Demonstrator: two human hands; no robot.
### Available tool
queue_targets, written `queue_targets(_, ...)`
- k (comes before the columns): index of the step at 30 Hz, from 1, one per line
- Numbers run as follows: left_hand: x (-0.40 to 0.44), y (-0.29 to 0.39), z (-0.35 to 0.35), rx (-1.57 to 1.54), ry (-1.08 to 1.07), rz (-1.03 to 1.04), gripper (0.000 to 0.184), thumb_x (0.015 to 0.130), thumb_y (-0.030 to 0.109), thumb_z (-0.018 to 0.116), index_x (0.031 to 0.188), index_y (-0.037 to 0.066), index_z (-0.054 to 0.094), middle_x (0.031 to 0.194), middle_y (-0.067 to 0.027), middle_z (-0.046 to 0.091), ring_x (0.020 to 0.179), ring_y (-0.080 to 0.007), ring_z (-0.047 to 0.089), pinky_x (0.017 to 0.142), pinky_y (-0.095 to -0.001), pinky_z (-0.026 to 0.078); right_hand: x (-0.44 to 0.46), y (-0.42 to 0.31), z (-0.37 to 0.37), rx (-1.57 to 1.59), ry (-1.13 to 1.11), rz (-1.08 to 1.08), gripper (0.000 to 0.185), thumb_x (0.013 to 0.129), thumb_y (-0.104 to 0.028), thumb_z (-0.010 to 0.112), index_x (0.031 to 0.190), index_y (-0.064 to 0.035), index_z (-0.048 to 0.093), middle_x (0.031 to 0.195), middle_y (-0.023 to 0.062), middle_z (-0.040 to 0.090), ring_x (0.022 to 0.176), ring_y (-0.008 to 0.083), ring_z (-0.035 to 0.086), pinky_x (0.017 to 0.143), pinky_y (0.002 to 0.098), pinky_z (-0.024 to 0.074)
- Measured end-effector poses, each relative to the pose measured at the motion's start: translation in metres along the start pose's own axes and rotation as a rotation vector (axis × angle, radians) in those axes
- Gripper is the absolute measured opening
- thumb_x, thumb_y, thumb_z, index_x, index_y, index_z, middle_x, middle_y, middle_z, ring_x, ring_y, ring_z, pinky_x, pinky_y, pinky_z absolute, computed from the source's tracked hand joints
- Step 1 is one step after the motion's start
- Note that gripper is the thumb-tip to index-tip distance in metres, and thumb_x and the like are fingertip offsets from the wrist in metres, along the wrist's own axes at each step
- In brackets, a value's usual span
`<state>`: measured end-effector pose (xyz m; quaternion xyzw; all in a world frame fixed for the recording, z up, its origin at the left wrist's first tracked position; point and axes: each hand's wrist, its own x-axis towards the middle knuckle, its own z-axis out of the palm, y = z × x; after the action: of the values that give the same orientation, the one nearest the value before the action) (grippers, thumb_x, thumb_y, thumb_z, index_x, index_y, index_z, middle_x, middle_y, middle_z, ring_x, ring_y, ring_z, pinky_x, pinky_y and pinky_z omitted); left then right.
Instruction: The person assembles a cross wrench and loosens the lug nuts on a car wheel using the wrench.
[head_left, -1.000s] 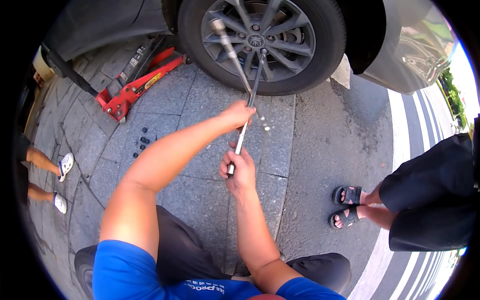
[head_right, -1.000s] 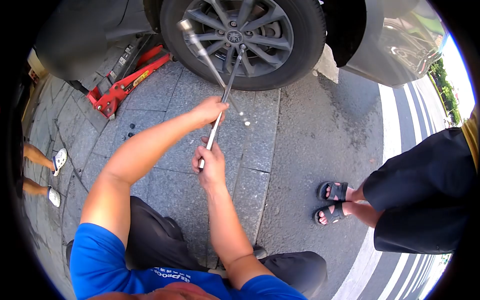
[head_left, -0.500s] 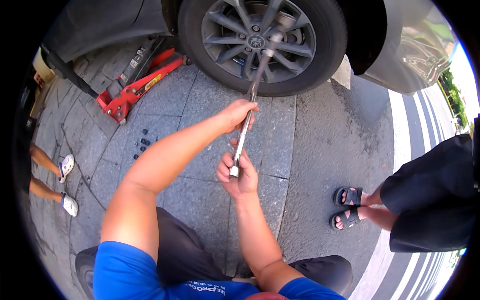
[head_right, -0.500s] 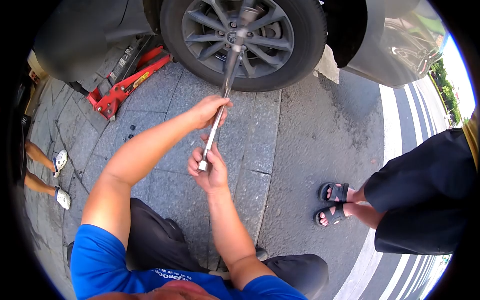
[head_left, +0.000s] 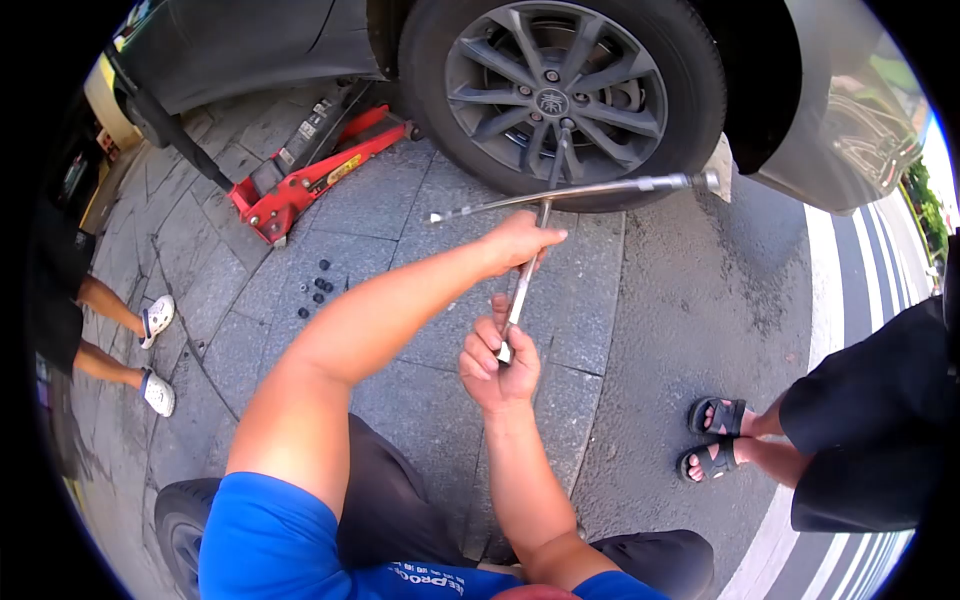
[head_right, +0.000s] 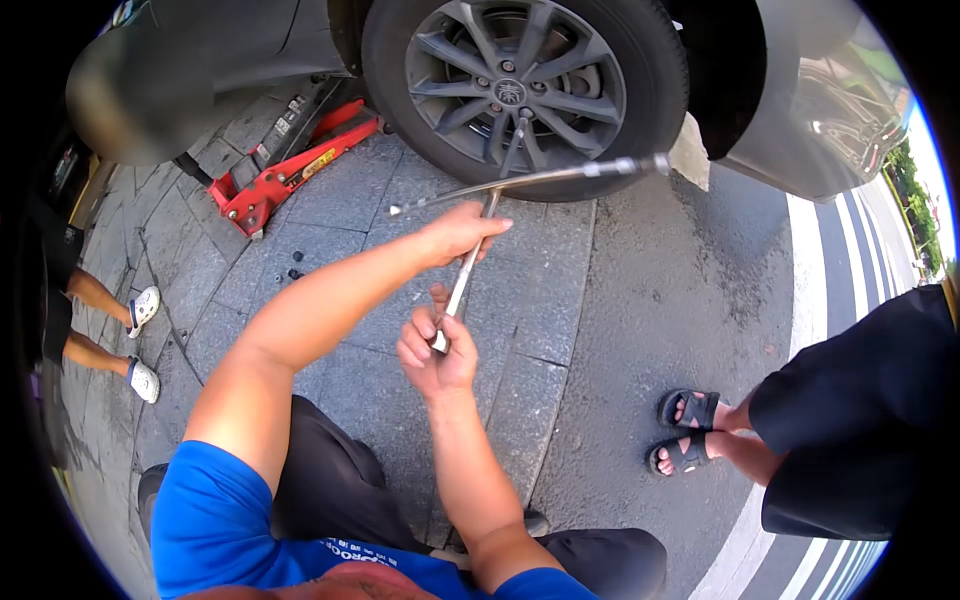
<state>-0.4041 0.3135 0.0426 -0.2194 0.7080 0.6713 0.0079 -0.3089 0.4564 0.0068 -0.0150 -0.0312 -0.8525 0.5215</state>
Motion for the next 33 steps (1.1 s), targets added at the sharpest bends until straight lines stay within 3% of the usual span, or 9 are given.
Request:
queue_targets(3,0.021,-0.017,-0.002,0.579,0.234,0.162,0.031,0.083,0.028,0.068,0.076,-0.001,0.059,0.063,-0.0105,0.059,0.052,-0.0182,0.058,0.05,-0.0353,0.046,-0.004,-0.004,-0.002,-0.106,0.078,0.007,0.03,0.09,-0.014,0.053,0.118,-0.0049,0.048,0.069,0.0036,0.049,0.05,0.0121,0.045,0.044,0.0266,0.0343)
queue_targets(6,0.021,-0.025,-0.006,0.63,0.217,0.149,0.03,0.083,0.028,0.065,0.079,-0.002,0.062,0.064,-0.0119,0.062,0.055,-0.0195,0.061,0.051,-0.0375,0.048,0.003,0.006,0.002,-1.295,0.61,-0.178,0.025,0.09,-0.007,0.052,0.112,0.0025,0.046,0.065,0.0018,0.046,0.047,0.0093,0.041,0.041,0.024,0.0332)
queue_targets(12,0.009,-0.018,-0.004,-0.295,-0.021,0.012,0.03,0.089,0.028,0.056,0.081,0.0,0.059,0.066,-0.0132,0.061,0.052,-0.022,0.059,0.048,-0.0385,0.045,-0.006,0.003,0.002,0.19,-0.062,-0.117,0.032,0.088,-0.01,0.052,0.119,-0.0024,0.044,0.069,0.0017,0.045,0.048,0.0112,0.04,0.04,0.0247,0.0298)
queue_targets(16,0.031,-0.032,-0.004,0.84,0.227,0.209,0.04,0.087,0.036,0.058,0.085,-0.005,0.059,0.072,-0.0182,0.063,0.056,-0.0284,0.062,0.059,-0.042,0.051,-0.004,-0.005,0.011,-0.569,0.457,-0.046,0.036,0.089,-0.01,0.051,0.124,-0.0038,0.043,0.067,0.0019,0.045,0.045,0.0109,0.038,0.038,0.0252,0.0294)
queue_targets(20,0.019,-0.025,-0.005,0.938,0.283,0.271,0.037,0.088,0.035,0.057,0.09,-0.002,0.059,0.068,-0.0146,0.061,0.054,-0.0254,0.06,0.053,-0.0404,0.05,0.0,-0.001,0.009,-1.032,0.579,-0.133,0.036,0.09,-0.012,0.05,0.125,-0.005,0.043,0.066,0.0021,0.044,0.045,0.0109,0.037,0.038,0.0247,0.029)
queue_targets(22,0.012,-0.019,-0.003,-0.299,0.036,-0.093,0.033,0.09,0.033,0.056,0.097,0.002,0.058,0.064,-0.01,0.058,0.051,-0.0217,0.057,0.046,-0.0369,0.047,-0.003,-0.001,0.006,-0.534,0.365,-0.108,0.037,0.089,-0.013,0.052,0.125,-0.0067,0.044,0.066,0.002,0.044,0.045,0.0111,0.037,0.039,0.0243,0.0293)
queue_targets(25,0.007,-0.013,0.0,-0.468,-0.076,-0.132,0.03,0.091,0.032,0.055,0.102,0.005,0.057,0.061,-0.0064,0.054,0.049,-0.0187,0.054,0.043,-0.0334,0.045,-0.004,-0.003,-0.01,0.212,-0.017,-0.008,0.039,0.09,-0.016,0.05,0.128,-0.0115,0.043,0.066,0.0037,0.044,0.047,0.0122,0.04,0.041,0.0245,0.0299)
queue_targets(29,0.03,-0.031,-0.012,0.877,0.203,0.296,0.034,0.09,0.031,0.055,0.101,-0.001,0.055,0.064,-0.0094,0.057,0.051,-0.0214,0.056,0.045,-0.0356,0.045,-0.002,-0.007,-0.01,-0.53,0.309,0.006,0.036,0.089,-0.013,0.052,0.123,-0.0065,0.046,0.066,0.0045,0.046,0.05,0.0138,0.045,0.041,0.0259,0.0329)
queue_targets(33,0.022,-0.03,-0.003,0.046,0.105,-0.043,0.031,0.09,0.032,0.055,0.091,0.001,0.053,0.064,-0.0098,0.057,0.053,-0.0203,0.057,0.045,-0.0358,0.044,-0.001,-0.004,-0.006,-1.281,0.654,-0.11,0.035,0.087,-0.011,0.054,0.119,-0.0014,0.044,0.066,0.005,0.048,0.052,0.0175,0.049,0.042,0.028,0.0355)
